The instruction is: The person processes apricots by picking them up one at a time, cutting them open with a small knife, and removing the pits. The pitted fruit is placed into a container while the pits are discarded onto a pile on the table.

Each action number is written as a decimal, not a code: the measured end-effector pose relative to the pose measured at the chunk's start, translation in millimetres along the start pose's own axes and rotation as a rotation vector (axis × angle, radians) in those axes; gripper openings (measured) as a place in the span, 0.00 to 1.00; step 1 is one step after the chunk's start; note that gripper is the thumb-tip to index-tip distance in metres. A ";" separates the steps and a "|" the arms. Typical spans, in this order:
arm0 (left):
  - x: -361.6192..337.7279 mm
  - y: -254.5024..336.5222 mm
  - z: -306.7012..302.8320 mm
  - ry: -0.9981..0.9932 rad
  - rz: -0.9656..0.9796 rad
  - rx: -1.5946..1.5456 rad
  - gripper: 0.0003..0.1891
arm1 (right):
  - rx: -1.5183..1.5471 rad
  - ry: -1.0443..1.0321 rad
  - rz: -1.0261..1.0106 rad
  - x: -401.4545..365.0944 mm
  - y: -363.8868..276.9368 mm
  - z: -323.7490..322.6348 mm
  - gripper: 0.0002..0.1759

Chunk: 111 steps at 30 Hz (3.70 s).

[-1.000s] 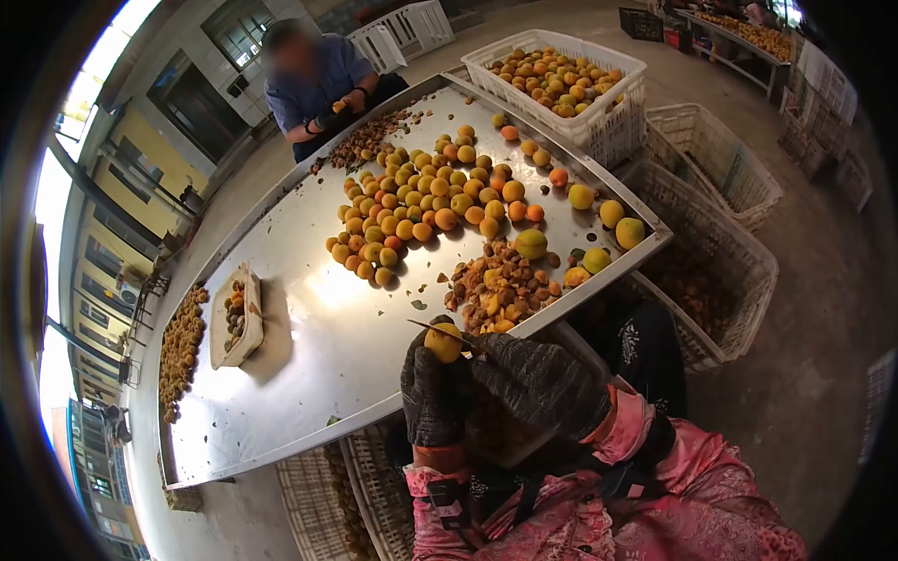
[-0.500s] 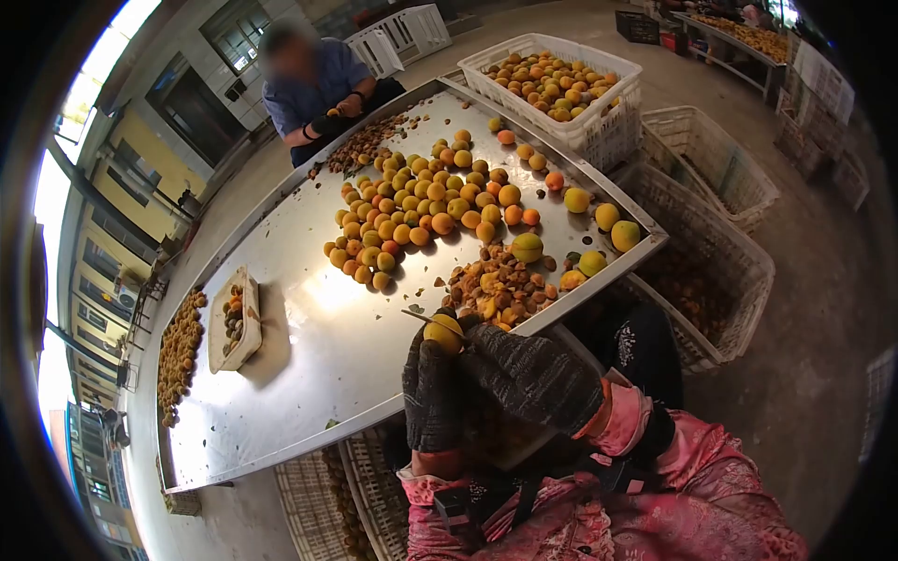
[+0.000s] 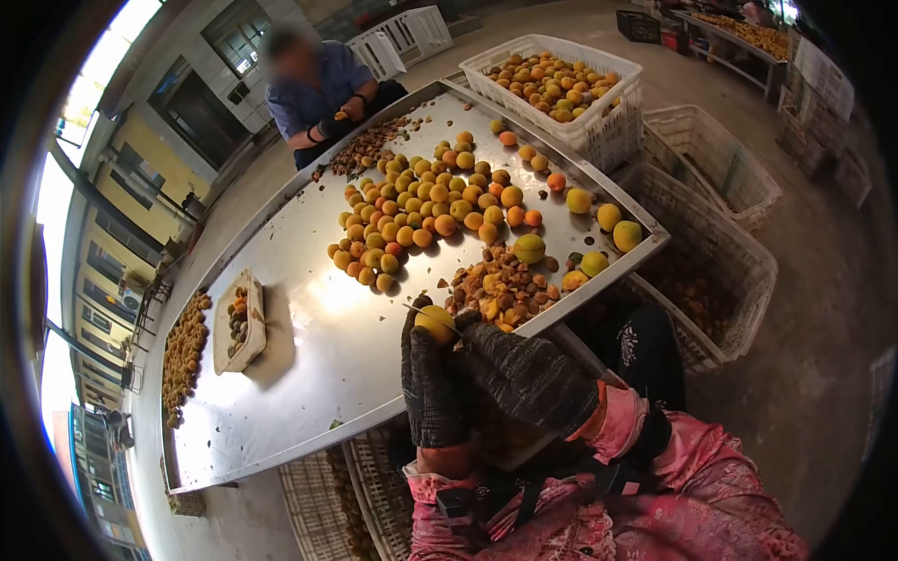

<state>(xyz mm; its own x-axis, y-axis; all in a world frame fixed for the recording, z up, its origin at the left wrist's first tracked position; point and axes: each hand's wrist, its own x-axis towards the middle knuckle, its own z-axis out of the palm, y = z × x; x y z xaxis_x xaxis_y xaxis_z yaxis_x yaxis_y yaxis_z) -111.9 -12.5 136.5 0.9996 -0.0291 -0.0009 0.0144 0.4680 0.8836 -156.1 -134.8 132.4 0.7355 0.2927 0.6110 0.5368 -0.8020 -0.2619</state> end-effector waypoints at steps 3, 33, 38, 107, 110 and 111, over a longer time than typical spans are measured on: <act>1.3 14.1 -2.2 -0.062 0.047 0.145 0.21 | -0.243 -0.011 -0.139 -7.5 5.7 -8.3 0.18; 9.6 -11.4 -9.6 0.116 -0.080 0.087 0.14 | 0.135 0.024 -0.047 10.4 8.3 8.2 0.18; 8.8 -9.2 -12.2 0.039 0.081 0.166 0.11 | 0.544 -0.124 0.064 -2.7 20.0 24.5 0.21; 9.5 -12.2 -14.6 0.101 0.151 0.101 0.12 | 0.631 -0.106 0.183 9.1 19.9 28.7 0.15; 25.2 -35.3 -60.9 0.086 0.507 0.848 0.11 | 0.643 -0.240 0.292 9.3 19.2 16.4 0.18; 24.9 -23.7 -60.1 0.088 0.508 0.847 0.11 | 1.079 -0.442 0.759 15.5 17.7 4.9 0.19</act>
<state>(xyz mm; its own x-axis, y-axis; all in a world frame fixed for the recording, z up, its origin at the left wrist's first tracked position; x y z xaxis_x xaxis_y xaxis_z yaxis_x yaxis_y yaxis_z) -85.8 28.9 87.4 0.8807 0.0816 0.4667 -0.4053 -0.3802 0.8314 -133.2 -141.9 133.6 0.9470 0.2725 -0.1701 -0.1470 -0.1032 -0.9837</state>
